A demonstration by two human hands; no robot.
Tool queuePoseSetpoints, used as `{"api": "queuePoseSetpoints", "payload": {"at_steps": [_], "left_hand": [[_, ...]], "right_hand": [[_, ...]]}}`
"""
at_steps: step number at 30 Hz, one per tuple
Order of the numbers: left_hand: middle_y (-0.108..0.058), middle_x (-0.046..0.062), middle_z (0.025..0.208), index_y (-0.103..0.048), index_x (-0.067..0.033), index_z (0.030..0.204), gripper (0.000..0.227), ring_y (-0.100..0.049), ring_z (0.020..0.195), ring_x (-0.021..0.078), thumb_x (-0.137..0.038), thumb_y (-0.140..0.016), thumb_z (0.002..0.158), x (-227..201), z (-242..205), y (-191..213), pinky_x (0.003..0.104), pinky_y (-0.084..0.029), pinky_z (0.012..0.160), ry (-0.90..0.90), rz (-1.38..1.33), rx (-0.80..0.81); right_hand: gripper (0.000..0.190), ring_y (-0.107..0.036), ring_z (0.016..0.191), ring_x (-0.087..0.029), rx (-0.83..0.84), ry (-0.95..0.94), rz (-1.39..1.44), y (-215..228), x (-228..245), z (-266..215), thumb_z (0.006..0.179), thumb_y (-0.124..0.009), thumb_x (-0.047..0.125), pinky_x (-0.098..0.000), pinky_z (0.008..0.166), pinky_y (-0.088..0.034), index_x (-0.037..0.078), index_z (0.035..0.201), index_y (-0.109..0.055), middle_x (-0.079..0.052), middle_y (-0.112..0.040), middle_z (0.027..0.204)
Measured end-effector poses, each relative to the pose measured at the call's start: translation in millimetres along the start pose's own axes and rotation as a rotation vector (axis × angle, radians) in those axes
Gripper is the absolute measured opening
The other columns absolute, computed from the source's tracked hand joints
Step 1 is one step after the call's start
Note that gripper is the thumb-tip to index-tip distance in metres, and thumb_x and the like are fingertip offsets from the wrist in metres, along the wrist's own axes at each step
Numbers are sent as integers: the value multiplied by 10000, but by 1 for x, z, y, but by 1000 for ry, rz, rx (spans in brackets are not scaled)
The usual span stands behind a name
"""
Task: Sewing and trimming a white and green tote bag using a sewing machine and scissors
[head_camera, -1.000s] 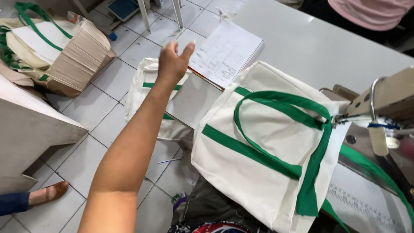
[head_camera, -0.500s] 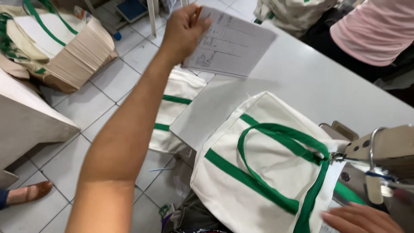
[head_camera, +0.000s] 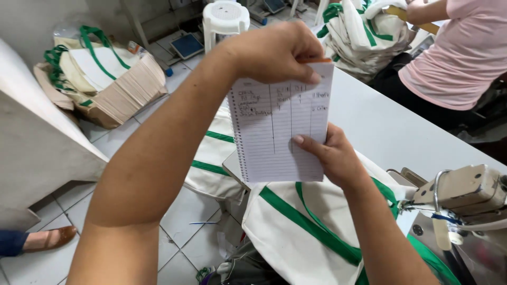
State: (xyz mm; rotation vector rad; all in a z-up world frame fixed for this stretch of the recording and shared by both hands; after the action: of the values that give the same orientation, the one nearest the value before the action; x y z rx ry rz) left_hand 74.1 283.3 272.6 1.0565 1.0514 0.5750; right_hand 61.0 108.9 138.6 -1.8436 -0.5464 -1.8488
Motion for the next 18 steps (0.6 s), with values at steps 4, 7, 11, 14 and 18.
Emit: {"api": "queuePoseSetpoints", "payload": {"at_steps": [4, 7, 11, 14, 18], "left_hand": [[-592, -69, 726, -671, -188, 847, 99, -513, 654, 72, -267, -647, 902, 4, -14, -8, 269, -391, 579, 31, -111, 18], [-725, 28, 915, -642, -112, 1061, 280, -673, 805, 131, -325, -676, 882, 23, -22, -13, 270, -515, 657, -71, -180, -295], [-610, 6, 844, -624, -106, 991, 291, -561, 737, 112, -381, -576, 907, 58, -43, -31, 237, -468, 632, -85, -360, -710], [-606, -10, 757, -651, -140, 984, 363, -587, 707, 108, -484, -558, 916, 101, -47, -69, 243, -485, 641, 93, -528, -720], [-662, 63, 799, -683, -107, 966, 326, -662, 731, 147, -403, -546, 962, 150, -39, -123, 251, -553, 671, 193, -854, -617]], "right_hand": [[357, -656, 951, -235, -38, -20, -32, -11, -16, -10, 804, -655, 222, -349, 850, -548, 3, 1084, -622, -106, -696, 1052], [409, -640, 1043, -271, -56, 15, 79, -5, -30, -11, 814, -634, 154, -378, 913, -550, -12, 1185, -587, -142, -660, 1174], [432, -624, 1052, -299, -138, -17, 304, 3, -31, -1, 808, -623, 80, -408, 932, -534, -18, 1221, -548, -168, -634, 1194], [336, -673, 909, -283, -265, 9, 310, 8, -33, 16, 817, -652, 63, -421, 811, -567, 29, 1142, -572, -154, -664, 1043], [224, -724, 742, -262, -381, 83, 269, 13, -28, 39, 847, -678, 61, -423, 674, -616, 82, 1050, -588, -126, -688, 866]]}}
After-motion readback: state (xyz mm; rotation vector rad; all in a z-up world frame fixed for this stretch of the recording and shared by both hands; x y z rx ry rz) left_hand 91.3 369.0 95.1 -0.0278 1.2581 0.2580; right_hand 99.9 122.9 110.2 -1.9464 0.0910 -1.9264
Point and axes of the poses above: each hand's wrist, its own z-axis towards the middle knuckle, its own y-axis out of the back of the hand, x = y × z, the point moved 3 cm from there along z, towards the middle knuckle
